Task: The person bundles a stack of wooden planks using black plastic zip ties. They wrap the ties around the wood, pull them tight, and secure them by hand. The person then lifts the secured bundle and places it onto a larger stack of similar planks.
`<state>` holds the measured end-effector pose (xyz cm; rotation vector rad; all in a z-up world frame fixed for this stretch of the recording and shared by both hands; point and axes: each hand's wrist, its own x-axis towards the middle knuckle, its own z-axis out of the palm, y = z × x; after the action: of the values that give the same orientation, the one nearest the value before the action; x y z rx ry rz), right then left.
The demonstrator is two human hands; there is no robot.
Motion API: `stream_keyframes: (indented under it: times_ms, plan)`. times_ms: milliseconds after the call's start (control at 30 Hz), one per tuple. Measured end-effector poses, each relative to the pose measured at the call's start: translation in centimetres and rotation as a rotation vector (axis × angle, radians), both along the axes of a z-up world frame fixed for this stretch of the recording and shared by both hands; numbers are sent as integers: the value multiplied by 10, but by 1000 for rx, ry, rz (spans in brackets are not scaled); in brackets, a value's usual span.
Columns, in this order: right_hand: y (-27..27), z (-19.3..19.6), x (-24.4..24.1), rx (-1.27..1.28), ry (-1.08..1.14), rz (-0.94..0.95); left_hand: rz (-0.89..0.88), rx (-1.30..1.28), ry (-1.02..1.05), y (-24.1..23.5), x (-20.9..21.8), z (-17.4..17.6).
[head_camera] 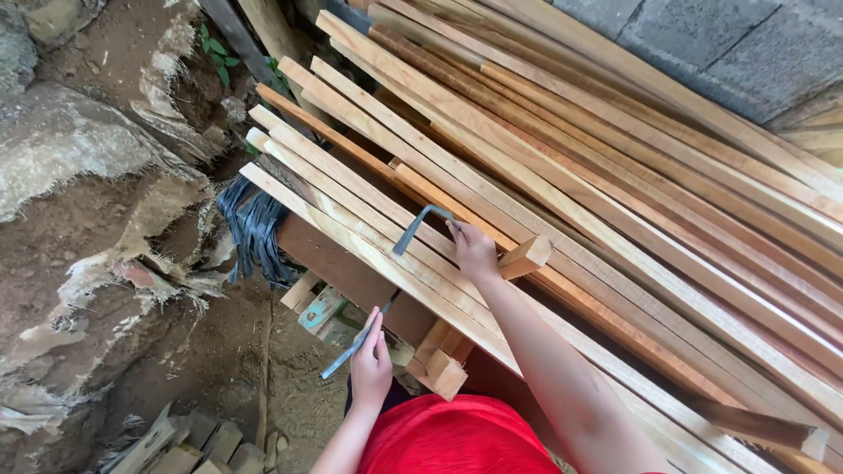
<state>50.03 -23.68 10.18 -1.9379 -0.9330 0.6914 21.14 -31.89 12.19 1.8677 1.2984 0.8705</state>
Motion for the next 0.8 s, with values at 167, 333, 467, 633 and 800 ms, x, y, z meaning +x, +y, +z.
stream_keyframes:
  times_ms: [167, 333, 467, 633, 800]
  plan:
    - [1, -14, 13, 136, 149, 51, 2, 0, -25, 5, 15, 7]
    - [2, -12, 16, 171, 229, 25, 20, -72, -83, 25, 34, 11]
    - [4, 15, 11, 155, 250, 23, 26, -208, -111, 44, 47, 37]
    - [3, 24, 16, 136, 219, 22, -24, -225, -249, 59, 61, 67]
    - [9, 14, 14, 162, 257, 54, -110, -160, -109, 70, 65, 75]
